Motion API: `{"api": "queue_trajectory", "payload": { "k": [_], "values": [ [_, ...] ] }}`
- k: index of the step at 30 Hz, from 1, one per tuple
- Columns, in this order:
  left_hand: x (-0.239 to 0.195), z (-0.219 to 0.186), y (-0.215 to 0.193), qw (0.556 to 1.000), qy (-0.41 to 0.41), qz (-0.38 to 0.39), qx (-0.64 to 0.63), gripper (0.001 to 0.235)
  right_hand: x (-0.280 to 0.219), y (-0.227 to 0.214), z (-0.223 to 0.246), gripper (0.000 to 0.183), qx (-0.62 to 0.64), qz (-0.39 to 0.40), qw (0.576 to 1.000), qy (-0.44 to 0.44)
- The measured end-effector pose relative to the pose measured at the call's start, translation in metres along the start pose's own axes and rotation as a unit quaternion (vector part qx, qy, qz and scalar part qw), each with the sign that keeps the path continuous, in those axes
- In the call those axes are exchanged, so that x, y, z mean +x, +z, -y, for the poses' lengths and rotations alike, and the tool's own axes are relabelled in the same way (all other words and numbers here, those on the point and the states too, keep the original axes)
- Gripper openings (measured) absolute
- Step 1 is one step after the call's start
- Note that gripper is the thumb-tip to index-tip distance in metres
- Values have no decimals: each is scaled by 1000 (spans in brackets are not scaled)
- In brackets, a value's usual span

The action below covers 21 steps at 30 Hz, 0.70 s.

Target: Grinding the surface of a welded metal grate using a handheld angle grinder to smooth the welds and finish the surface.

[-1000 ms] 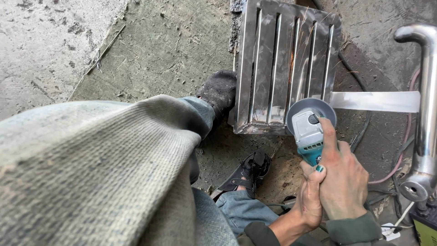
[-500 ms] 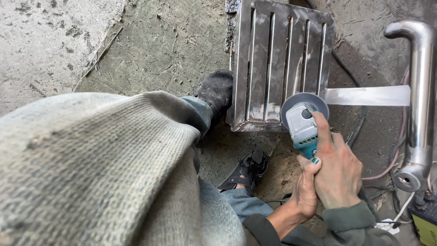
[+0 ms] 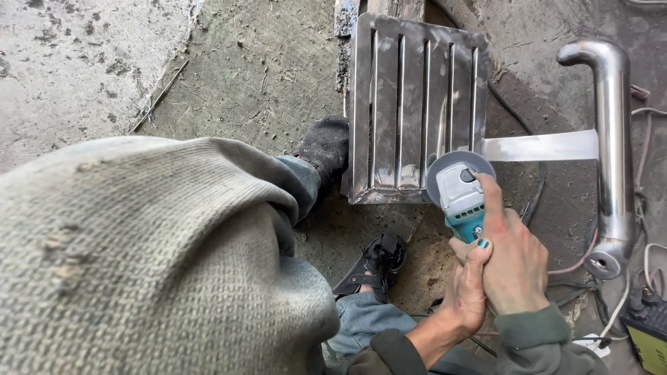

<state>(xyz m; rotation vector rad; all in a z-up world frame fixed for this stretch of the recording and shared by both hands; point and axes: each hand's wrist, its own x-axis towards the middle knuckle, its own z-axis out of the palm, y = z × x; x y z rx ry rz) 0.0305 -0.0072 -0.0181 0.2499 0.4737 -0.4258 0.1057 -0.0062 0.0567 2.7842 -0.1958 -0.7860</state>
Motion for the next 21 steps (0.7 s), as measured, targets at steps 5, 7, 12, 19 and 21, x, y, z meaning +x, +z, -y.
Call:
{"api": "queue_trajectory", "payload": {
  "k": [5,7,12,19,21],
  "values": [
    [-1,-12,5,1000,-1,13,-24,53,3,-3,3,102,-11,19,1000,20],
    [-3,-17,7,1000,-23,2,6,56,3,-2,1,101,-21,8,1000,18],
    [-3,-20,6,998,-7,1,65,61,4,-3,2,103,-4,20,1000,19],
    [-8,-25,10,993,53,6,104,65,4,-2,-1,102,41,27,999,1],
    [-4,-23,9,997,18,6,75,62,5,-3,-1,101,15,24,999,15]
  ]
}}
